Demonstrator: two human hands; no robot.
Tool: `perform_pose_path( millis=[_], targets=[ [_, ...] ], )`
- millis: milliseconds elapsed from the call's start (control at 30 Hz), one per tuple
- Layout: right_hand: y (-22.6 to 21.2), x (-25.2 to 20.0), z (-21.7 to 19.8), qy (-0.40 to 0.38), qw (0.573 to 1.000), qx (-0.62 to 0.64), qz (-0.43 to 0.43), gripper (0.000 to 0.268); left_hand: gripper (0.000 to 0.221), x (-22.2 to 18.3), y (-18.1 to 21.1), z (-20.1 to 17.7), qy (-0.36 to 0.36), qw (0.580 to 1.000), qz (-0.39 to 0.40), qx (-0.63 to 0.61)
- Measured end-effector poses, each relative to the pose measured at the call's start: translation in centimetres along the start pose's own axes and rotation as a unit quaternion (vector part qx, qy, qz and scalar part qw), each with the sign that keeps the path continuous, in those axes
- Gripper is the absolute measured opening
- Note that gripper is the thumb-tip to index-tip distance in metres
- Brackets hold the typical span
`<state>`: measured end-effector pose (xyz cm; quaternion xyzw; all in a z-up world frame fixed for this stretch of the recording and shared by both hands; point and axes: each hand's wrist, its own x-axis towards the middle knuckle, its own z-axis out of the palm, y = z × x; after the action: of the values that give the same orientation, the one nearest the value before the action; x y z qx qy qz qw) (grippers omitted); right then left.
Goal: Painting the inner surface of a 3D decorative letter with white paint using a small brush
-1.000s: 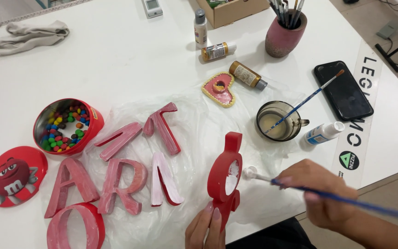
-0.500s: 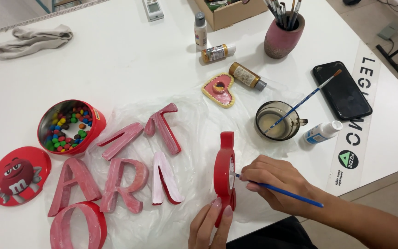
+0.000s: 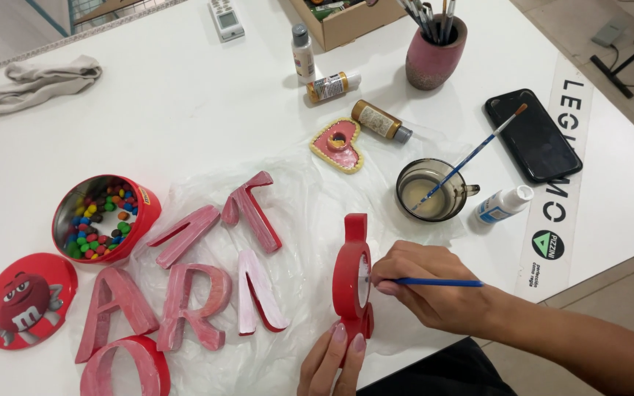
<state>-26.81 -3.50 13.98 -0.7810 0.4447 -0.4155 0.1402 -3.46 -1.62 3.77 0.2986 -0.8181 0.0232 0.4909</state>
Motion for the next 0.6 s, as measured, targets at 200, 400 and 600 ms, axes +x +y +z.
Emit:
perform_pose_path(
  millis=[200, 400, 600],
  targets=[
    [-0.3, 0.4, -0.2, 0.018, 1.000, -0.004, -0.008, 0.018, 0.036, -0.7, 0.1, 0.5, 0.013, 1.000, -0.015, 0.011],
    [-0.5, 0.8, -0.6, 0.022, 0.998, -0.019, -0.064, 0.018, 0.037, -1.9, -0.1, 0.4, -0.014, 0.999, -0.031, -0.001],
    [-0.8, 1.2, -0.7, 0.015, 0.990, -0.044, -0.136, 0.021, 0.034, -1.3, 0.6, 0.2, -0.010, 0.999, -0.052, -0.005]
  ],
)
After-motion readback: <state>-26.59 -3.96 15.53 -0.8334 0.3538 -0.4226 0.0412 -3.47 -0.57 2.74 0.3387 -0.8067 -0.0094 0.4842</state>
